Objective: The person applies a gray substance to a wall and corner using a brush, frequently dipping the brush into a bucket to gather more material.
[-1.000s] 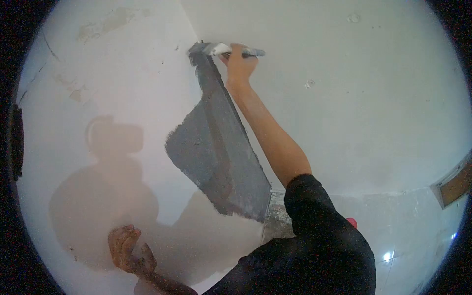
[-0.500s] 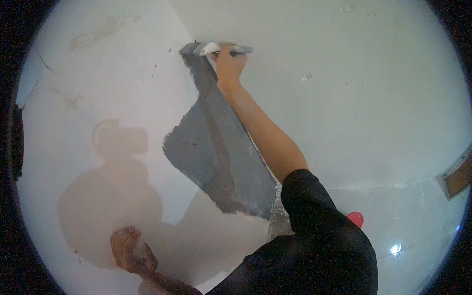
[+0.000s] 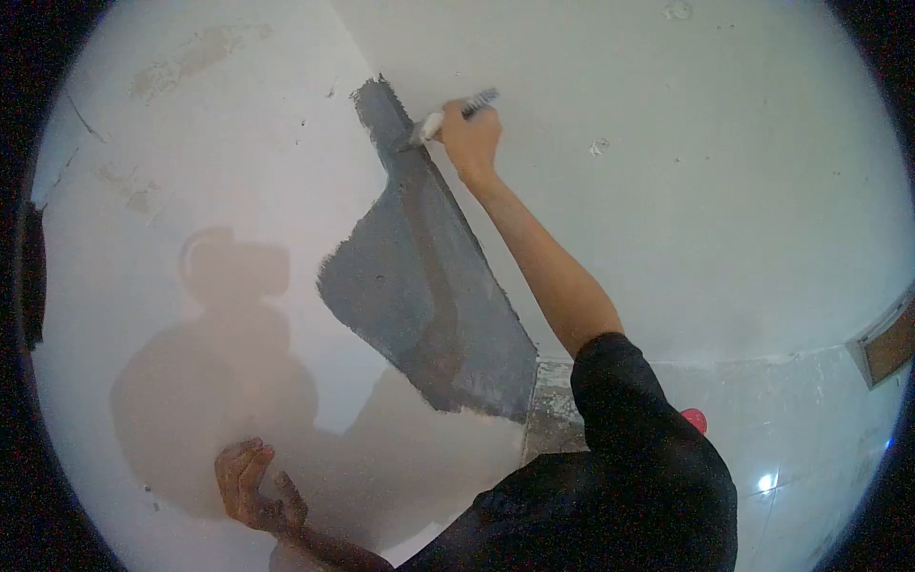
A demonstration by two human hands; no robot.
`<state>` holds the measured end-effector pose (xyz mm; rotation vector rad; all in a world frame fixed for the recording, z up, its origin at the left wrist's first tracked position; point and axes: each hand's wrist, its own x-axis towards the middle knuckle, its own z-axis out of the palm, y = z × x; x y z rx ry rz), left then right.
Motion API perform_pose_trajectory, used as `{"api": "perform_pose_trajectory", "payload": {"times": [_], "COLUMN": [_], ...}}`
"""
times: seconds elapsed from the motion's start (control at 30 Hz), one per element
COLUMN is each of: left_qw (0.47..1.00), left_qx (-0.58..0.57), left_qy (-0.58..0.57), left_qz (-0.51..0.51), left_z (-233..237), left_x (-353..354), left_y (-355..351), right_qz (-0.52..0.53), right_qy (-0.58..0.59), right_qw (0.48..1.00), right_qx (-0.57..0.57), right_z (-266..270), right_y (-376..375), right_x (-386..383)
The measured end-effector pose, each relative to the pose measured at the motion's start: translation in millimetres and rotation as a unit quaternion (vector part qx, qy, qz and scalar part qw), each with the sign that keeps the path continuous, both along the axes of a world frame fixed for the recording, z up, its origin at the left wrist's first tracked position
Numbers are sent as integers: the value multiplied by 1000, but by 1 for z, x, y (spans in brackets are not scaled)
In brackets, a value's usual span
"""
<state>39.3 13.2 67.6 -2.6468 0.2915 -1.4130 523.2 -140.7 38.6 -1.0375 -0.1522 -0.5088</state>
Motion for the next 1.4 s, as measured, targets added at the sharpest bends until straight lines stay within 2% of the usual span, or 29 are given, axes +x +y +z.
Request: {"api": "perform_pose_trajectory", "payload": {"times": [0.03, 0.13, 0.2, 0.27, 0.37, 0.43, 0.53, 0.63, 0.67, 0.77, 0.87, 0.97, 1.07, 1.2, 1.27, 1.3, 1.4], "left_qw": [1000, 1000, 1000, 1000, 1000, 1000, 1000, 1000, 1000, 999, 999, 999, 1000, 1000, 1000, 1000, 999], "left_qx": [5, -14, -12, -11, -11, -14, -14, -12, -4, 10, 3, -4, -10, -20, -19, -18, 1], "left_qy": [-5, -7, -13, -16, -15, -18, -16, -14, -20, -35, -44, -38, -23, -21, -16, -15, -40], "left_qz": [3, 6, 5, 6, 5, 3, -7, 1, 7, 17, 12, 4, -3, -6, -3, -2, 3], "left_z": [0, -1, -1, -1, -2, -1, -2, -3, -3, -2, -2, -3, -3, -3, -2, -2, -1], "left_x": [0, 1, 2, 1, 1, 0, 0, -1, 0, 3, 5, 5, 1, 2, 1, 1, 5], "left_y": [0, -2, -3, -2, -1, -2, 1, 2, 1, -1, -2, -1, 0, -1, -1, -2, -2], "right_qz": [-6, 28, -12, -21, 9, 29, -28, -44, -36, -49, -65, -1, 49, -34, -24, -19, -72], "right_qy": [3, -2, -24, -50, -88, -106, -70, -35, -51, -53, -73, -108, -122, 11, 8, 6, 18], "right_qw": [999, 1000, 999, 998, 993, 985, 990, 980, 984, 972, 979, 993, 991, 992, 995, 997, 984], "right_qx": [-38, -7, -40, -23, 76, 134, -120, -193, -169, -222, -181, -44, 4, -120, -93, -79, -162], "right_z": [6, 59, 85, 103, 113, 98, 55, 36, 39, 72, 114, 135, 100, -7, -50, -56, -26], "right_y": [6, 17, 30, 32, 25, 4, -8, 9, 18, 25, 27, 20, -11, -9, 12, 17, 28], "right_x": [10, -9, 3, 10, 4, -14, -10, 0, 7, 3, -6, -5, -35, -20, 17, 30, 40]}}
